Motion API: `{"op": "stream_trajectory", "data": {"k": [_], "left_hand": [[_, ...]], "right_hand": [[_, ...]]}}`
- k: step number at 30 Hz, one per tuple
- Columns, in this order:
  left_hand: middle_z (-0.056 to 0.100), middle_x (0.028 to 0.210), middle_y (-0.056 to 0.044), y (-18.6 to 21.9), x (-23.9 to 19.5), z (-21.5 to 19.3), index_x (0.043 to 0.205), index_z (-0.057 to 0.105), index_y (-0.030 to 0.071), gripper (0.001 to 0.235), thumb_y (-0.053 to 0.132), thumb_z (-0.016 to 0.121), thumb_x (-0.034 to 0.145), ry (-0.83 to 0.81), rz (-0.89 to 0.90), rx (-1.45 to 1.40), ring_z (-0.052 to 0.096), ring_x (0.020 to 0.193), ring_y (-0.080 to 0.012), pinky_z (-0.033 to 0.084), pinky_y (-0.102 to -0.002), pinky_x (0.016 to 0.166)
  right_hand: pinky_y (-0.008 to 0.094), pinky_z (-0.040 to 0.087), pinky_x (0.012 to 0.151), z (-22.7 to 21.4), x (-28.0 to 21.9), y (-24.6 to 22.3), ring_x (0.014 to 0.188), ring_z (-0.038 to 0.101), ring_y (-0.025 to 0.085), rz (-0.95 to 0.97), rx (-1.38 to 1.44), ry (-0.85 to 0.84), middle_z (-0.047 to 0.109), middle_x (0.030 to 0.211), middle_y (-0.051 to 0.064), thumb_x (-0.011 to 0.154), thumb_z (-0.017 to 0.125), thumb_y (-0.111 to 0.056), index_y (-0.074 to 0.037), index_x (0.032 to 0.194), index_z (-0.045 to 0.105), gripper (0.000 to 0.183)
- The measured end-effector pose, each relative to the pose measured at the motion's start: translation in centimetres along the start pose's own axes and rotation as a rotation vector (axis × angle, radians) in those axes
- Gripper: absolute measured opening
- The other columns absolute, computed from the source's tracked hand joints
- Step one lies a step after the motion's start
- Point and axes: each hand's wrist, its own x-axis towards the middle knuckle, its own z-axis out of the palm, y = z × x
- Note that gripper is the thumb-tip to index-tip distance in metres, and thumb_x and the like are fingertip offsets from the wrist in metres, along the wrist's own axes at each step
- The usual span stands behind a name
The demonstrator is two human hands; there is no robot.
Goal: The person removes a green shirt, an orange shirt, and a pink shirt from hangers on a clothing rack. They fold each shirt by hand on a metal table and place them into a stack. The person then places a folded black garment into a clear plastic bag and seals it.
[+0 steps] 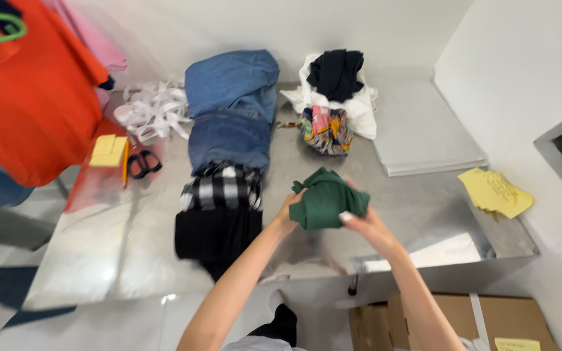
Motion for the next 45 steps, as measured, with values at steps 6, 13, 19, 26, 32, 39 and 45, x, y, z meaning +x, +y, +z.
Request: {"op": "stream_trajectory", "data": {"k": [6,13,19,26,32,39,45], "left_hand": [[0.058,0.14,-0.023,3.7,3.2,5.9,0.143,0.052,0.0,0.073,0.054,0.065,0.095,-0.054,0.019,0.412,0.057,0.131,-0.0324,0.052,-0.05,0.101],[0.052,0.139,-0.014,5.7,8.6,5.4,0.129,0.06,0.006,0.041,0.035,0.064,0.101,-0.058,0.15,0.189,0.055,0.132,-0.0322,0.048,-0.052,0.103],[0.065,0.132,-0.008,8.5,8.6,5.9,0.124,0.065,0.012,0.028,0.029,0.053,0.104,-0.03,0.12,0.147,0.066,0.115,-0.0217,0.056,-0.036,0.089],[0.072,0.122,-0.011,9.5,9.3,4.9,0.119,0.069,0.01,0.031,0.031,0.054,0.103,0.107,0.193,0.11,0.071,0.108,-0.0216,0.058,-0.035,0.086],[0.074,0.116,-0.008,8.1,9.8,4.8,0.116,0.07,0.012,0.029,0.032,0.055,0.102,0.224,0.166,0.069,0.071,0.105,-0.0206,0.056,-0.035,0.087],[0.075,0.116,-0.007,6.9,8.8,6.5,0.113,0.072,0.015,0.027,0.034,0.055,0.102,0.257,0.127,0.033,0.071,0.106,-0.0198,0.056,-0.035,0.089],[0.073,0.12,-0.008,6.5,7.1,5.2,0.116,0.07,0.013,0.029,0.034,0.055,0.103,0.281,0.157,-0.001,0.07,0.109,-0.0223,0.055,-0.036,0.089]], "right_hand": [[0.044,0.053,0.094,-2.9,8.5,2.5,0.115,0.066,0.025,0.391,-0.222,0.517,0.069,0.125,0.01,0.081,0.087,-0.036,-0.014,0.135,0.067,0.061],[0.047,0.052,0.091,-12.6,13.5,8.2,0.111,0.063,0.029,0.301,0.021,0.817,0.066,0.122,0.018,0.085,0.085,-0.025,-0.004,0.134,0.062,0.058],[0.049,0.045,0.109,-15.5,20.7,5.7,0.133,0.052,0.035,0.132,0.117,0.832,0.056,0.139,0.021,0.09,0.083,-0.029,-0.004,0.14,0.051,0.064],[0.057,0.053,0.098,-18.9,26.1,11.4,0.135,0.045,0.049,-0.271,-1.375,0.557,0.036,0.15,0.029,0.084,0.082,-0.013,0.0,0.146,0.043,0.075],[0.067,0.01,0.116,-13.7,22.7,12.3,0.154,0.017,0.041,-0.564,-1.473,0.366,0.02,0.167,0.021,0.091,0.062,-0.053,-0.016,0.153,0.042,0.075],[0.076,0.021,0.112,-19.7,28.1,17.8,0.156,0.008,0.042,-0.147,-1.533,0.071,0.008,0.17,0.022,0.081,0.078,-0.046,-0.007,0.155,0.035,0.094],[0.079,0.005,0.113,-21.4,31.3,13.0,0.158,0.004,0.034,0.356,-1.449,-0.321,-0.003,0.172,0.01,0.06,0.078,-0.087,-0.028,0.162,0.022,0.131]]}}
